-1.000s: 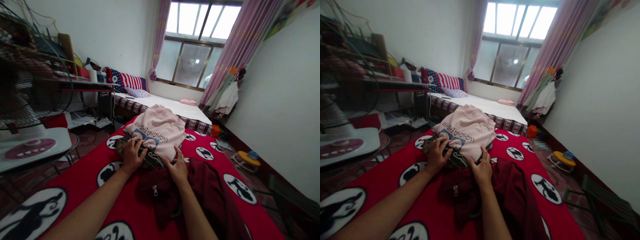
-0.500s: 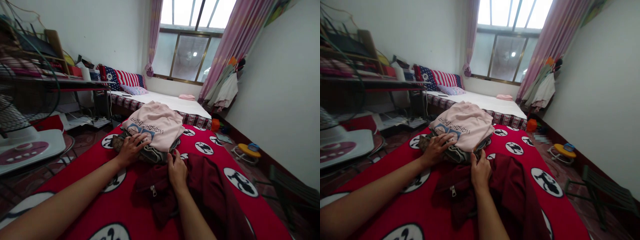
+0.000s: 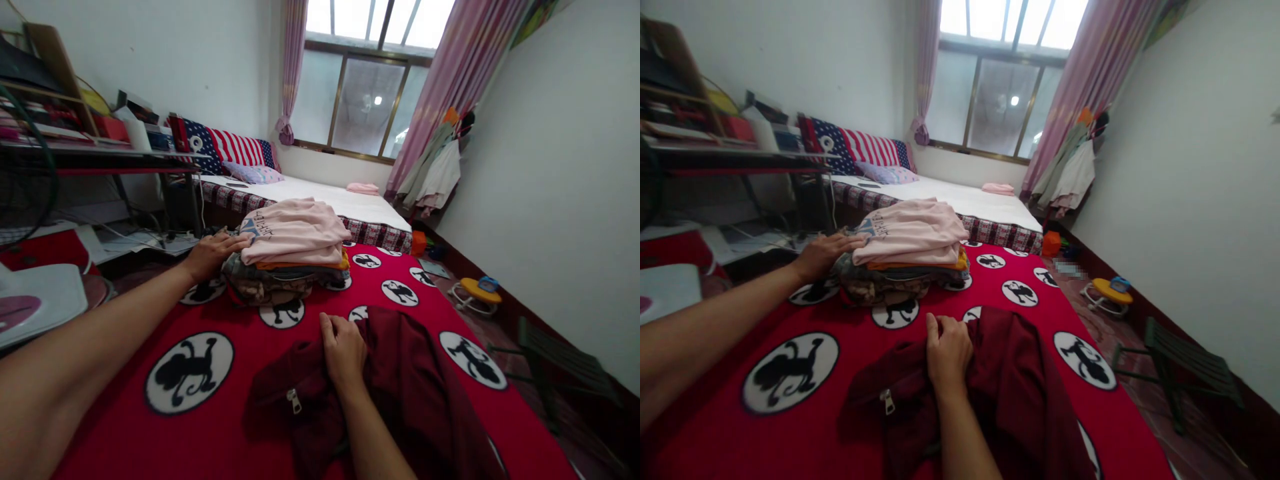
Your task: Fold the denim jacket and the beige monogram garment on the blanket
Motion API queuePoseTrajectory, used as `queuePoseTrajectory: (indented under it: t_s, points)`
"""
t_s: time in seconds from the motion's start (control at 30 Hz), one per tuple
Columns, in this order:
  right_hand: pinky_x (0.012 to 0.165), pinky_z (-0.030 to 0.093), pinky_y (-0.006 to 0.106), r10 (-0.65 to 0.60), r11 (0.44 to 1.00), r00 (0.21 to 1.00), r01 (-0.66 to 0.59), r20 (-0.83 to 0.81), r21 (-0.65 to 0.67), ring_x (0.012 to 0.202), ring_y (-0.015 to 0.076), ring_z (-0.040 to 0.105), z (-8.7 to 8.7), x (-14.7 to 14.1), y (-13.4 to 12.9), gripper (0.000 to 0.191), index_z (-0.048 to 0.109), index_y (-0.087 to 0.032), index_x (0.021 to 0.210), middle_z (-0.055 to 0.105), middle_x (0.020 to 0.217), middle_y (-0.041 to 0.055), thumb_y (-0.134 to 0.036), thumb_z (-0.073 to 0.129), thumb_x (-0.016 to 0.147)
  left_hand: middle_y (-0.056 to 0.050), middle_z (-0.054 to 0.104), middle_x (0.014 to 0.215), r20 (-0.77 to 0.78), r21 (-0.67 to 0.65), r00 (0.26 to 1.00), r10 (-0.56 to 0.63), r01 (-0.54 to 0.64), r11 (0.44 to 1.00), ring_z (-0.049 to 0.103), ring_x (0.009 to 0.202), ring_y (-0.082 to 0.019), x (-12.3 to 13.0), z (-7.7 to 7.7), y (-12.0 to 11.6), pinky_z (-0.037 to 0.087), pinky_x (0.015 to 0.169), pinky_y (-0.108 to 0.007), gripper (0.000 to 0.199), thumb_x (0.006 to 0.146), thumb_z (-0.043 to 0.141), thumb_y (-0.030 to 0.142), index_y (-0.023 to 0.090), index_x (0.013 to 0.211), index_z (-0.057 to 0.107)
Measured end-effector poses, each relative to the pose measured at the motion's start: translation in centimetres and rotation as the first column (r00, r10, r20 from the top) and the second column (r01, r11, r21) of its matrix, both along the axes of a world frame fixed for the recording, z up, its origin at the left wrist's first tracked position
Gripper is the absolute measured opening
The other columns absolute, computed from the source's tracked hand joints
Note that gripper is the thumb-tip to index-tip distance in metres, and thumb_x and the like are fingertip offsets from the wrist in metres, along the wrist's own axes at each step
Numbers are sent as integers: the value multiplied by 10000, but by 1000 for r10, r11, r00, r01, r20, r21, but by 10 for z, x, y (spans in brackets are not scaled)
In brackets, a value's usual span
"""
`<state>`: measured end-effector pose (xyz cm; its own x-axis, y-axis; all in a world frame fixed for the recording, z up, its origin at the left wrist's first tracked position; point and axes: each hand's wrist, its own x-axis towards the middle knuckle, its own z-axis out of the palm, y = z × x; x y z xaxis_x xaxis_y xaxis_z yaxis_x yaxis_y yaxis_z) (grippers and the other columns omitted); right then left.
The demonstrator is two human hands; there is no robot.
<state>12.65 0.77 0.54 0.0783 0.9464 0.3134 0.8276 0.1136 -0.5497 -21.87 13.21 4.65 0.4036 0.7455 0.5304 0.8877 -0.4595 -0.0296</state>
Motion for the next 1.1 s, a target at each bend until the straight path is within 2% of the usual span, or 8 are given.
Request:
queuePoseTrajectory:
  t_s: [0.17, 0.33, 0.43, 0.53, 0.63, 0.77, 0.97, 1.1]
  points:
    - [713, 333, 289, -23, 1000, 998, 23, 57, -1, 909, 209, 605, 1, -5, 2, 404, 715, -234, 909, 718, 928, 29, -478, 400, 977, -29, 465, 1471, -117, -124, 991, -58, 44, 991, 478, 1210, -144, -9, 10, -11, 315, 1080, -336, 645, 701, 483, -36, 170, 1310, 540]
    - [695, 307, 290, -35, 999, 994, 33, 100, 20, 885, 199, 594, -2, -6, 2, 410, 692, -223, 823, 705, 889, 31, -472, 406, 979, 26, 722, 975, -238, -152, 964, 119, -159, 976, 600, 890, -121, 23, 82, -10, 402, 970, -316, 446, 651, 508, -57, 160, 977, 722]
    - [689, 300, 289, -37, 999, 995, 34, 96, 33, 869, 192, 592, -3, -5, 2, 408, 677, -217, 785, 702, 868, 29, -461, 414, 980, -15, 610, 1259, -179, 8, 978, 103, -103, 995, 506, 1167, -177, 82, 107, -12, 314, 1064, -372, 415, 811, 531, 128, 207, 1204, 641]
    - [681, 294, 286, -31, 999, 996, 28, 89, 41, 861, 185, 592, -4, -3, 3, 402, 672, -218, 769, 701, 853, 26, -452, 422, 979, -69, 400, 1491, -164, 49, 982, -93, 102, 994, 317, 1367, -303, 144, 85, -14, 205, 1131, -473, 815, 713, 718, 496, 265, 1436, 423]
    - [672, 289, 288, -43, 998, 996, 39, 77, 50, 842, 181, 593, -4, -2, 3, 393, 669, -220, 760, 699, 838, 23, -445, 432, 977, -126, 154, 1600, -204, -85, 979, -9, -9, 996, 96, 1411, -499, 180, 38, -8, 79, 1064, -693, 1178, 477, 846, 577, 345, 1493, 296]
    - [681, 294, 288, -37, 997, 998, 33, 58, 68, 846, 180, 592, -4, -2, 3, 386, 668, -220, 756, 697, 839, 15, -441, 440, 975, -116, 51, 1617, -207, -32, 976, 63, -71, 997, 6, 1415, -520, 185, -3, 4, 14, 1050, -709, 1157, 532, 845, 507, 383, 1505, 232]
    - [691, 299, 290, -29, 997, 998, 25, 51, 70, 853, 186, 589, -5, -2, 2, 363, 667, -218, 755, 690, 828, 16, -427, 461, 969, -89, 145, 1604, -159, 70, 981, 115, -105, 992, 166, 1413, -452, 183, -2, 11, 139, 1056, -632, 810, 811, 590, 227, 430, 1498, 212]
    - [708, 306, 286, -22, 996, 999, 18, 42, 89, 849, 182, 579, -6, -1, 1, 346, 661, -216, 755, 687, 822, 15, -415, 473, 965, -95, 202, 1581, -89, 45, 985, 150, -147, 988, 219, 1380, -444, 187, 2, 26, 173, 1041, -603, 659, 883, 500, 261, 412, 1486, 280]
